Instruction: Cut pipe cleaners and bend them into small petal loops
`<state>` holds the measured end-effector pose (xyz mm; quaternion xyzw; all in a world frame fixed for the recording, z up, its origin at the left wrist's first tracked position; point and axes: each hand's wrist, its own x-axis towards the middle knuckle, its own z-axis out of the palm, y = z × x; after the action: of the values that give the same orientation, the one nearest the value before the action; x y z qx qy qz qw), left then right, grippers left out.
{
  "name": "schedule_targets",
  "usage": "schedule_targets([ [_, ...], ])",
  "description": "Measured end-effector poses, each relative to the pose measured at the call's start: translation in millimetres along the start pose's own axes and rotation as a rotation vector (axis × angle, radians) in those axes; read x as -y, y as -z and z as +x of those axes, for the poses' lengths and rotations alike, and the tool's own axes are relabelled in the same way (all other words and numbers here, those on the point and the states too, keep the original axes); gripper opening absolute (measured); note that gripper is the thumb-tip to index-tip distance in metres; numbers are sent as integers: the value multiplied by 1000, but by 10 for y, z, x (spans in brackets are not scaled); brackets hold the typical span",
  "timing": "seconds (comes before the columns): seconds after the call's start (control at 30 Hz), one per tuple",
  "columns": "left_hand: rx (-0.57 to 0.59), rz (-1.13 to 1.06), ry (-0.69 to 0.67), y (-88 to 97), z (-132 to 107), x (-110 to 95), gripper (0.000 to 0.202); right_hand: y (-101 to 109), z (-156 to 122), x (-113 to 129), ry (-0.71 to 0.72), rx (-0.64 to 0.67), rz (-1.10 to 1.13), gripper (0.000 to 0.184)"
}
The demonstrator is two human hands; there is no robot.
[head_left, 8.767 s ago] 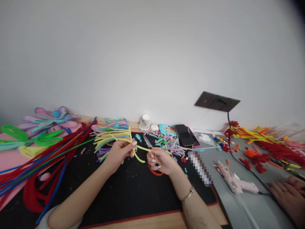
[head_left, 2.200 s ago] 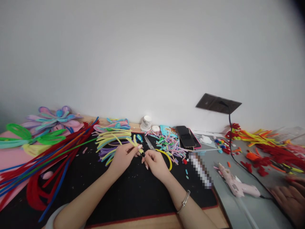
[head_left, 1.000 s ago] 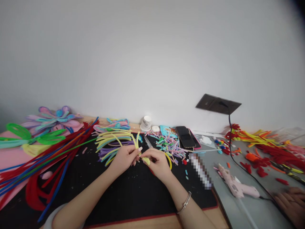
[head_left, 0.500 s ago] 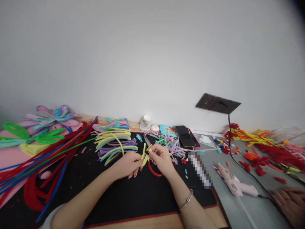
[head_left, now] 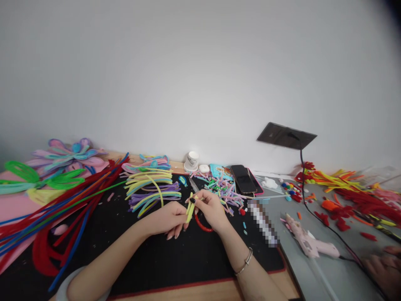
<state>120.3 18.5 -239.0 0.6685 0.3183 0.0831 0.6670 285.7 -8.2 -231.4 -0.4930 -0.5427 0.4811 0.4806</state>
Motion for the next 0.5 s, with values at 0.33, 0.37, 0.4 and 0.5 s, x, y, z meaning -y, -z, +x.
schedule_targets([
  [0.33,161,-67,22,17,45,62,16,-14,-19,-19,-42,59,158,23],
  [0.37,165,-72,23,13,49,63,16,-16,-20,-28,-59,63,188,24],
  [0.4,161,-73,22,10,52,60,16,-17,-20,-35,-67,64,210,24],
  [0.5,117,-48,-12,-2,49,39,15,-15,-15,-49,-63,60,238,23],
])
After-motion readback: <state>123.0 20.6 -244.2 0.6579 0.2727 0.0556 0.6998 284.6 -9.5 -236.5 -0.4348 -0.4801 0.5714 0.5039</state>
